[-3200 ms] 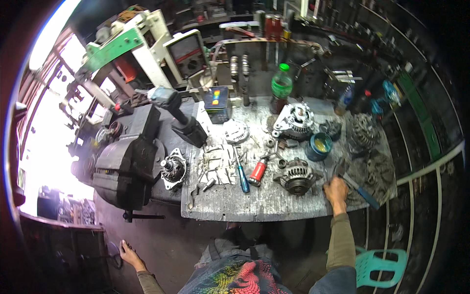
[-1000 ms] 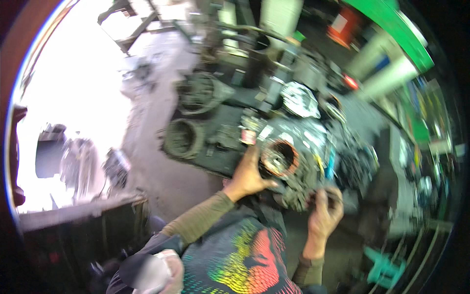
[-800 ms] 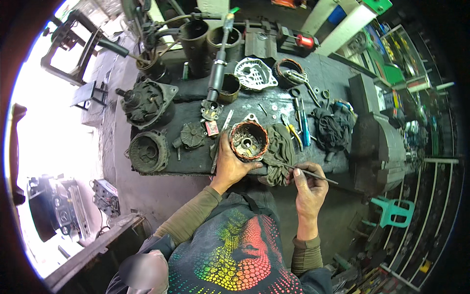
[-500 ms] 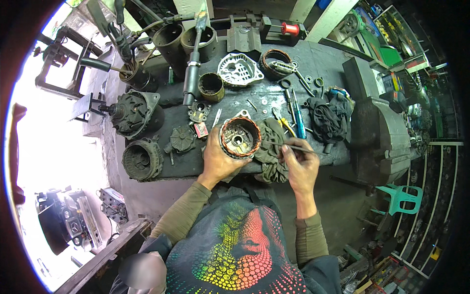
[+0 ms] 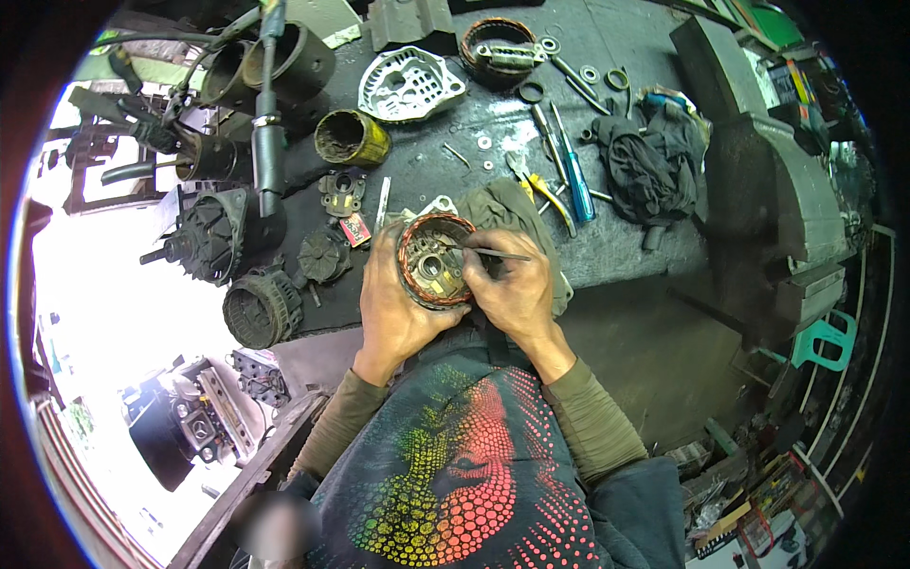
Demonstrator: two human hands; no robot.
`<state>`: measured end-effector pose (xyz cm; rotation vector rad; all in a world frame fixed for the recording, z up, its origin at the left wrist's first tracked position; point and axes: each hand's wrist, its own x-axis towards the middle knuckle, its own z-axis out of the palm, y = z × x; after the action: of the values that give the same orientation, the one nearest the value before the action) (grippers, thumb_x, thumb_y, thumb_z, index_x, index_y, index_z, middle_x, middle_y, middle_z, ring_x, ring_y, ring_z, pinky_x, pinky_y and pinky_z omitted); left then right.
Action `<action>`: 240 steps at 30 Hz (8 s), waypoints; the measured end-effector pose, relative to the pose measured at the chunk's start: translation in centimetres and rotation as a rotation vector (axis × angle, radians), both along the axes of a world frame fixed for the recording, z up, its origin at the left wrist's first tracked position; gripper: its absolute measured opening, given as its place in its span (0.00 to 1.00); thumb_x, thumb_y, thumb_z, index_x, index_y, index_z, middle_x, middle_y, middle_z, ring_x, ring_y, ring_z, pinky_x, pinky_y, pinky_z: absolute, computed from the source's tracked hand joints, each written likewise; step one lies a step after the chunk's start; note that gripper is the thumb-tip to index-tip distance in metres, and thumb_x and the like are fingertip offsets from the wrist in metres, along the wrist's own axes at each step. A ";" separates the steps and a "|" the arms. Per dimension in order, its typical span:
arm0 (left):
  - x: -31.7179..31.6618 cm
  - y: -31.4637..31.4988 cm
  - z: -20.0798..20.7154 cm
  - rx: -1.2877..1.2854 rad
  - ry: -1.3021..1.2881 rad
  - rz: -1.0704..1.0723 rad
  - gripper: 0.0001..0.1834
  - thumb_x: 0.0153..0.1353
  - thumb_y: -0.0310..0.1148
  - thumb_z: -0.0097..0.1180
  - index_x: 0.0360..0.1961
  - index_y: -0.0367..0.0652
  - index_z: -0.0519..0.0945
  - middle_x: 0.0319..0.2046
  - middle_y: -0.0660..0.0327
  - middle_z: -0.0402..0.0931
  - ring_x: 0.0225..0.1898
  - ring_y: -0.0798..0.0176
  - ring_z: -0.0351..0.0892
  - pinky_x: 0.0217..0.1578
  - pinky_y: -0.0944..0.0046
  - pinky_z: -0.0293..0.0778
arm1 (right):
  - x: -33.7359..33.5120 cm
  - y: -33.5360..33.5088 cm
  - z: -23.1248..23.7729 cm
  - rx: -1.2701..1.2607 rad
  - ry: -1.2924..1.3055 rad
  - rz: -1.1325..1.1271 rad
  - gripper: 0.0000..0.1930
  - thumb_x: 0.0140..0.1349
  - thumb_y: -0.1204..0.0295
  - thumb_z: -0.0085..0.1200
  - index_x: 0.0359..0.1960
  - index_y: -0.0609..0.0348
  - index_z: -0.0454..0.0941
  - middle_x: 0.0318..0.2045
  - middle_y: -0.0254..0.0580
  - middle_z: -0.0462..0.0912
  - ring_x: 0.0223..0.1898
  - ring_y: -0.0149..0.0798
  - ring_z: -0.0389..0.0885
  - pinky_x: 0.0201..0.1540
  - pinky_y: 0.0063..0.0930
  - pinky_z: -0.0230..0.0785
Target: The person cleans and assembles an alternator stator and rotor on a workbench. They use a small brush and a rag to clean the stator, then insert the rotor and fit the housing halves together. The person handles the stator, rotor, and housing components by hand and with simple tools.
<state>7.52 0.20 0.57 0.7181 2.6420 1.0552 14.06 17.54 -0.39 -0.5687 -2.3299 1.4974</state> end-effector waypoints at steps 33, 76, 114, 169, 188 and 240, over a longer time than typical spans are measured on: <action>2.4 0.9 -2.0 0.021 0.218 -0.012 0.52 0.50 0.43 0.78 0.70 0.32 0.63 0.67 0.36 0.65 0.68 0.31 0.67 0.66 0.38 0.65 | 0.8 -3.1 -2.1 0.127 0.163 -0.051 0.11 0.56 0.79 0.66 0.42 0.62 0.84 0.38 0.47 0.88 0.38 0.50 0.88 0.43 0.40 0.80; 2.4 1.2 -2.4 0.002 0.204 0.038 0.45 0.57 0.42 0.73 0.69 0.33 0.64 0.67 0.40 0.66 0.69 0.36 0.66 0.66 0.40 0.63 | 0.7 -3.8 -1.6 0.058 0.120 -0.104 0.10 0.57 0.80 0.64 0.42 0.63 0.84 0.39 0.48 0.89 0.40 0.50 0.88 0.45 0.40 0.81; -0.1 1.2 -1.6 -0.109 0.128 -0.043 0.55 0.50 0.44 0.78 0.72 0.32 0.59 0.67 0.36 0.65 0.67 0.30 0.69 0.61 0.38 0.66 | -1.1 -2.5 0.0 0.001 0.004 -0.050 0.15 0.51 0.81 0.68 0.42 0.66 0.84 0.38 0.49 0.87 0.37 0.50 0.86 0.42 0.38 0.80; 0.3 1.0 -2.0 0.052 -0.020 0.028 0.61 0.39 0.45 0.84 0.71 0.34 0.61 0.66 0.38 0.64 0.66 0.30 0.67 0.62 0.36 0.66 | 0.4 -1.3 0.9 -0.213 0.014 -0.139 0.08 0.61 0.80 0.64 0.41 0.67 0.84 0.37 0.46 0.89 0.38 0.41 0.87 0.43 0.34 0.79; 0.9 -6.4 -4.3 0.191 -0.283 0.024 0.75 0.31 0.37 0.90 0.76 0.35 0.49 0.70 0.48 0.61 0.72 0.49 0.65 0.74 0.49 0.61 | 11.8 10.6 0.2 -0.228 -0.083 -0.702 0.12 0.77 0.71 0.54 0.45 0.68 0.86 0.34 0.37 0.86 0.35 0.28 0.81 0.42 0.24 0.73; 0.0 7.7 8.1 0.386 -0.183 -0.254 0.11 0.62 0.29 0.68 0.44 0.35 0.87 0.37 0.45 0.87 0.37 0.45 0.89 0.40 0.54 0.81 | 10.8 5.1 12.2 0.410 0.100 -0.080 0.16 0.62 0.64 0.70 0.45 0.63 0.87 0.37 0.50 0.88 0.32 0.48 0.85 0.36 0.39 0.75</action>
<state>7.52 7.89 8.63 0.9490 2.1477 1.4889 24.89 22.60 11.84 -0.4582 -2.4062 0.9487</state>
